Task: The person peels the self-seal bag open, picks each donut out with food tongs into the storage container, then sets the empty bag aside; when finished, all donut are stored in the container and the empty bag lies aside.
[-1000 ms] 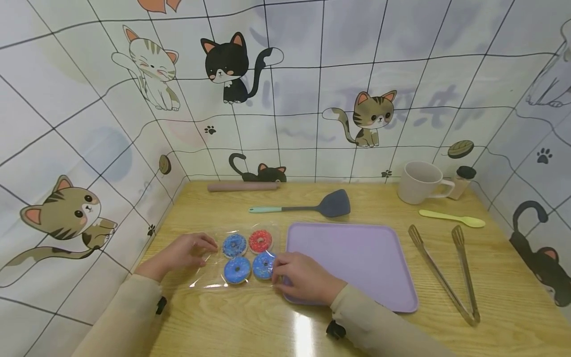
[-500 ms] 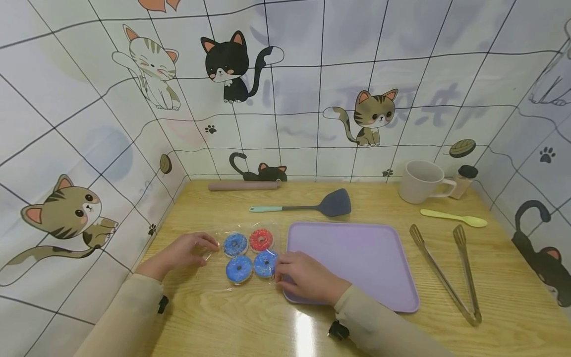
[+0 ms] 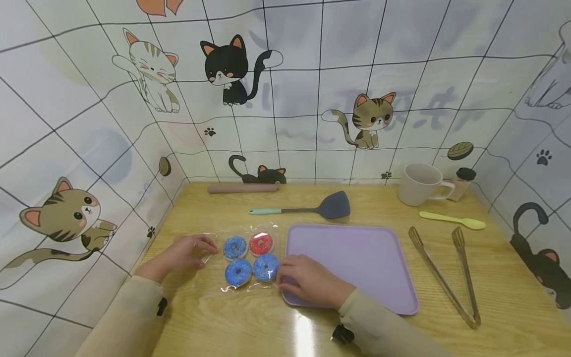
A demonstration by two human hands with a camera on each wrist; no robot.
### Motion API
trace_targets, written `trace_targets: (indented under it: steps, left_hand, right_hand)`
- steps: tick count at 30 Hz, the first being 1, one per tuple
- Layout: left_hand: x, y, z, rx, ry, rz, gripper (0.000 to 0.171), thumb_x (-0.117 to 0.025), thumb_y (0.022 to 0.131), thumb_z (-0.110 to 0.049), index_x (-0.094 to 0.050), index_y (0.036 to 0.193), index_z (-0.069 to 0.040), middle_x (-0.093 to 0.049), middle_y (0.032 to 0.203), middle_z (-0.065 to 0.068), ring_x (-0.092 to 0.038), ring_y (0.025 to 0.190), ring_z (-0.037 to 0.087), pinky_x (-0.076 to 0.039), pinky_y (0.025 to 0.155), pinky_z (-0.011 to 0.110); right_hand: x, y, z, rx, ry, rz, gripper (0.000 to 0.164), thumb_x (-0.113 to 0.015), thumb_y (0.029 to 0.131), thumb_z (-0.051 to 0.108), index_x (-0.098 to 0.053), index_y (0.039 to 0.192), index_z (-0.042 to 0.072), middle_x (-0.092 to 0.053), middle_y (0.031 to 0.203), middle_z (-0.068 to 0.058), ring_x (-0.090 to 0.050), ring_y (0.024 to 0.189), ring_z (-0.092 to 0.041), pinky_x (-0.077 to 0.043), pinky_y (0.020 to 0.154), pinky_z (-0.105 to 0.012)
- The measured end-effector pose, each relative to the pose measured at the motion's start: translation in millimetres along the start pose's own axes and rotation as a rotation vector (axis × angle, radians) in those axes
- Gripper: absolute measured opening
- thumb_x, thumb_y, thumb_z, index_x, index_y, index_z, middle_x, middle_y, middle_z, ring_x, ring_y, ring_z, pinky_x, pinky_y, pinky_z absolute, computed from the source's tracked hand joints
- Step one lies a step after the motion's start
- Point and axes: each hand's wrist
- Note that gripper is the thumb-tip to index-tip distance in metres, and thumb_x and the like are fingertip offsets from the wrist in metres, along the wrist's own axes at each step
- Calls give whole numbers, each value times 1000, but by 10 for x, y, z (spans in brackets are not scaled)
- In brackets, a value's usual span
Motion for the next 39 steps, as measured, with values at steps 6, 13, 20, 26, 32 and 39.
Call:
trace_targets:
  steps: [6,13,20,26,32,39]
  left_hand:
    - [9,17,37,-14,-42,29,42,-87,79,-3,-78,120,-12,-69,125,3,-62,123,35,-46,109,60]
    - [38,6,37,10,-46,31,43,-87,79,-2,-78,120,-12,-69,126,4,-61,124,37,-44,110,62]
    - [26,22,6,-12,-46,18,44,-87,79,-1,-77,121,-11,-69,125,5,-62,123,37,-45,110,61]
    - [62,51,-41,-5,-35,15,43,-87,79,-2,-77,120,-10,-69,125,7,-62,123,37,-47,108,60]
    - [76,59,-86,-23,-34,15,42,-86,79,-1,-77,120,-8,-70,123,7,-63,121,37,-48,106,59]
    - [43,32,-64,-23,-15,16,43,-88,78,-2,-77,120,-7,-71,123,7,-64,120,37,-51,104,57]
  right_hand:
    - [61,-46,-27,-23,-4,26,5,-72,97,27,-71,93,24,-67,102,13,-64,99,-6,-53,94,-31]
    - [89,-95,-81,-24,-4,29,3,-72,98,27,-71,95,26,-67,104,13,-64,100,-5,-53,93,-30]
    - [141,-56,-115,-69,68,26,6,-68,101,30,-73,101,26,-68,105,13,-65,101,-5,-55,93,-30]
    - [226,56,-124,-117,105,8,14,-62,105,31,-74,107,23,-66,104,13,-63,98,-5,-55,90,-29]
    - [239,160,-154,-155,103,37,23,-56,108,33,-75,111,21,-66,106,13,-62,100,-4,-55,93,-30]
    - [166,250,-215,-178,157,57,22,-56,108,30,-74,114,20,-69,112,11,-63,105,-6,-55,94,-31]
Point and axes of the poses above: each hand's wrist, its own y-axis towards the middle knuckle, its own x-axis out of the back of the hand, z = x × y
